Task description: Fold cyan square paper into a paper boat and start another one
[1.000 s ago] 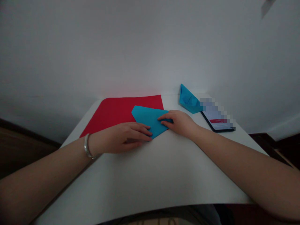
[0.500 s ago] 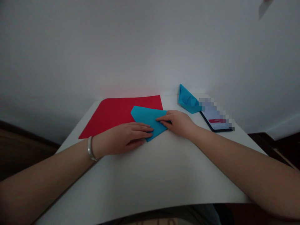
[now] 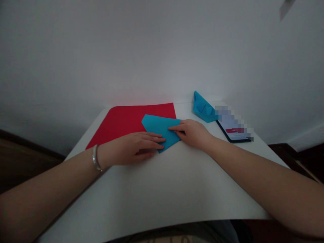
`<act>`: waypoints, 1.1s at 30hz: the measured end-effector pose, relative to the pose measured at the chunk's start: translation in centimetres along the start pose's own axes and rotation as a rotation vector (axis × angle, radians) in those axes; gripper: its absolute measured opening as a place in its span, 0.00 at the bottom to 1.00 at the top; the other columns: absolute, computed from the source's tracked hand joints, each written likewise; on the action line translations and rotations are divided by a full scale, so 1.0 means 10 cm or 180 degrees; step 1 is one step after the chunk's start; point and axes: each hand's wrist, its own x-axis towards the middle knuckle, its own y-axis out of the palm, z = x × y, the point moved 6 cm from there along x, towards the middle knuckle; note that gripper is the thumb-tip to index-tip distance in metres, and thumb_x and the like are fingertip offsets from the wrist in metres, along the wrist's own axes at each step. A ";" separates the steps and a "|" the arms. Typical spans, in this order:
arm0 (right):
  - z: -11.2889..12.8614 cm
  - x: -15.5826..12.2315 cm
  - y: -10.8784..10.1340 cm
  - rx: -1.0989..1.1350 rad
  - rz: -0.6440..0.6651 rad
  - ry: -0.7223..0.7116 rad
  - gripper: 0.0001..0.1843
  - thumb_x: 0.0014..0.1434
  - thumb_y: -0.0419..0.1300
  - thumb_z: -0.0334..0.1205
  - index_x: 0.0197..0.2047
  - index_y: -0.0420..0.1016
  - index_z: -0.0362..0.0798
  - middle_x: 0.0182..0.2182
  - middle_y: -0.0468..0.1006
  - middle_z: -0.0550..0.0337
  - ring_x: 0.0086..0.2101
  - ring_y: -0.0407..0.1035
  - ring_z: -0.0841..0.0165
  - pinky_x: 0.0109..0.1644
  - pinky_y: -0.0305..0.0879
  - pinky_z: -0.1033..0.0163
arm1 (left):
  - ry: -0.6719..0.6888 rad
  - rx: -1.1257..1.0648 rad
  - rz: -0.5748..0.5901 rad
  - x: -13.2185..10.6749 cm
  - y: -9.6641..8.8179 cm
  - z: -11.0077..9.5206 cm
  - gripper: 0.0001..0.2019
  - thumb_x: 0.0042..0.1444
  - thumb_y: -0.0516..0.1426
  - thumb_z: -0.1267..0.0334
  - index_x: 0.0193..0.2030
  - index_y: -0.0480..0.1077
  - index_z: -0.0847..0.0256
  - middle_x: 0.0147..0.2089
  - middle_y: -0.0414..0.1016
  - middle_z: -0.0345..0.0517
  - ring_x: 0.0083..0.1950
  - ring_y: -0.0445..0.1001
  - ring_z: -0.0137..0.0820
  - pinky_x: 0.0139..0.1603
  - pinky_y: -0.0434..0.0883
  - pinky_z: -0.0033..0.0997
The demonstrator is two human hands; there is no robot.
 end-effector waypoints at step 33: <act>0.04 0.02 -0.01 -0.0046 0.0034 -0.0003 0.18 0.63 0.51 0.40 0.54 0.75 0.58 0.41 0.77 0.54 0.40 0.70 0.63 0.42 0.63 0.60 | -0.0032 0.0318 -0.0234 0.01 -0.03 -0.08 0.13 0.62 0.52 0.67 0.51 0.73 0.61 0.59 0.70 0.50 0.60 0.68 0.37 0.62 0.64 0.39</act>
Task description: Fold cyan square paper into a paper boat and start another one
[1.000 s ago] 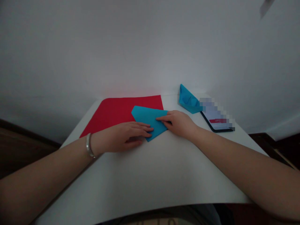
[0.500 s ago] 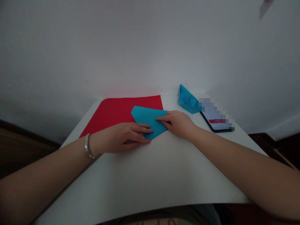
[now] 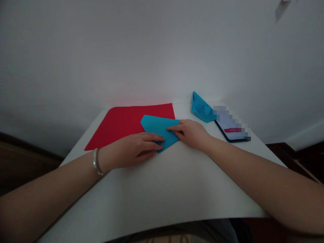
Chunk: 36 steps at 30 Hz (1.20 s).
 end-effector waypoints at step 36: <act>0.64 -0.20 -0.16 -0.0404 0.0088 -0.1433 0.16 0.64 0.50 0.40 0.48 0.78 0.55 0.46 0.79 0.59 0.44 0.71 0.64 0.40 0.65 0.59 | -0.0603 0.0210 -0.0317 0.11 0.06 0.18 0.18 0.60 0.55 0.59 0.56 0.66 0.60 0.49 0.72 0.49 0.51 0.68 0.38 0.52 0.66 0.39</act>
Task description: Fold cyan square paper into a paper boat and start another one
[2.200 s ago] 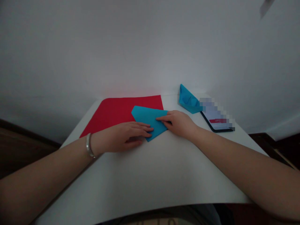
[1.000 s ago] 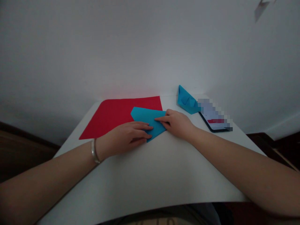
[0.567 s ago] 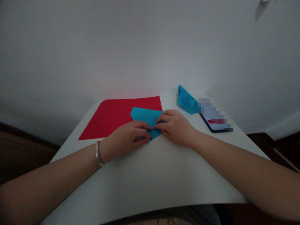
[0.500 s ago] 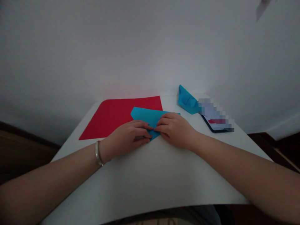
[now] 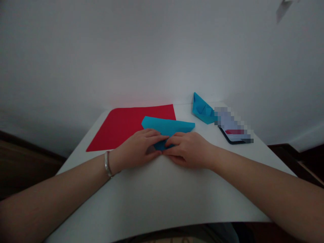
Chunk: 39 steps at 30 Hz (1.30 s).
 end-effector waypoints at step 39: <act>-0.28 -0.14 -0.13 -0.0497 0.1087 0.1249 0.16 0.61 0.51 0.38 0.32 0.80 0.46 0.38 0.80 0.55 0.31 0.73 0.67 0.34 0.64 0.62 | -0.0194 0.0256 0.0961 -0.05 0.23 0.05 0.31 0.65 0.43 0.47 0.71 0.41 0.55 0.73 0.38 0.39 0.73 0.38 0.38 0.70 0.40 0.48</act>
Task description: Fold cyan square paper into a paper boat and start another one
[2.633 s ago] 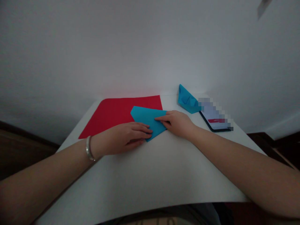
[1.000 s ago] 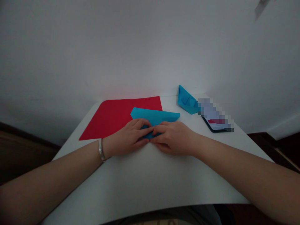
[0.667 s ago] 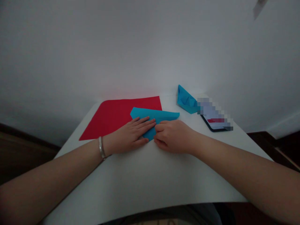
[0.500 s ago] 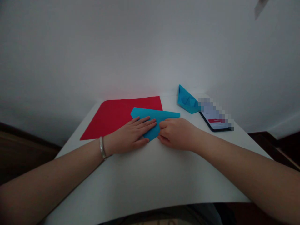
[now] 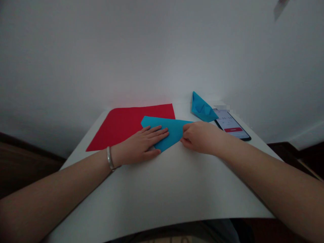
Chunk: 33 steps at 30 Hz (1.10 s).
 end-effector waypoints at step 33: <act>0.35 0.07 0.01 -0.0441 -0.0372 0.0004 0.24 0.65 0.48 0.47 0.44 0.78 0.37 0.44 0.78 0.38 0.39 0.75 0.55 0.34 0.69 0.56 | 0.0013 -0.0113 -0.0014 0.11 -0.02 0.14 0.33 0.64 0.43 0.46 0.71 0.41 0.56 0.73 0.38 0.39 0.73 0.36 0.39 0.70 0.36 0.52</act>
